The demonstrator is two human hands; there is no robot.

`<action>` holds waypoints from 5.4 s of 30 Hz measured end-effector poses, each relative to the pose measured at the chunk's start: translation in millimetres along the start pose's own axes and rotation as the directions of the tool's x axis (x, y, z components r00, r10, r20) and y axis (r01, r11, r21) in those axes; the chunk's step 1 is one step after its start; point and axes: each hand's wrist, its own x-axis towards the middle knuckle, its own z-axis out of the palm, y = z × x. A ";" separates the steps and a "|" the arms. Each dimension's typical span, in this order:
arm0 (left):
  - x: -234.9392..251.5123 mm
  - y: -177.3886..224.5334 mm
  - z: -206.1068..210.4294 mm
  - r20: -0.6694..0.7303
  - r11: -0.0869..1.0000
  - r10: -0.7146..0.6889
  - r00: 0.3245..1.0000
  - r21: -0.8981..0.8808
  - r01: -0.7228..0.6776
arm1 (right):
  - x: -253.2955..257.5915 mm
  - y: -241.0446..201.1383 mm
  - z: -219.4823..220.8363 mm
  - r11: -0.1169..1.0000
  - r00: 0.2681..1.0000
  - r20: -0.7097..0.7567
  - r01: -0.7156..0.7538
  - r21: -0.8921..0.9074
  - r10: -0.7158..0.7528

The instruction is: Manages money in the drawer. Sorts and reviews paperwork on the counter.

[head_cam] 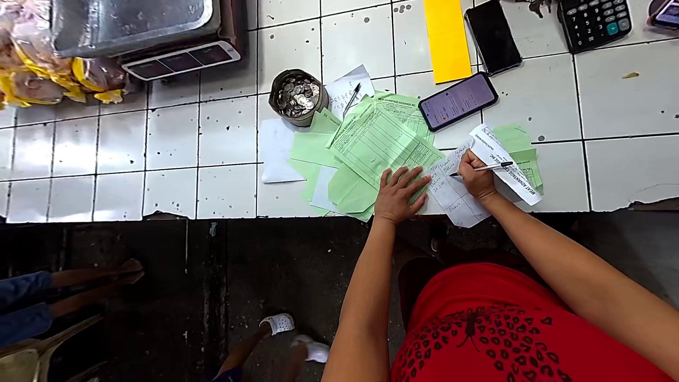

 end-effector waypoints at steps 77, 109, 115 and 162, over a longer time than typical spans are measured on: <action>5.2 2.3 -5.9 -0.025 0.999 0.001 1.000 0.046 0.000 | 48.0 7.5 -114.6 0.749 0.918 -0.223 -0.397 -0.531 0.328; 7.8 6.8 -10.1 -0.036 0.999 -0.016 0.999 0.038 0.018 | -69.9 -28.7 -18.8 0.718 0.831 0.550 0.333 -0.611 0.082; 10.1 2.0 -11.7 -0.077 0.993 -0.051 0.996 -0.107 0.043 | -65.1 -36.3 -44.5 0.880 0.765 0.641 0.260 -0.398 0.064; 99.2 -34.1 -111.2 0.925 0.960 0.157 0.345 -0.062 -0.271 | 156.1 -97.1 13.1 0.522 0.792 0.391 0.109 -0.846 0.468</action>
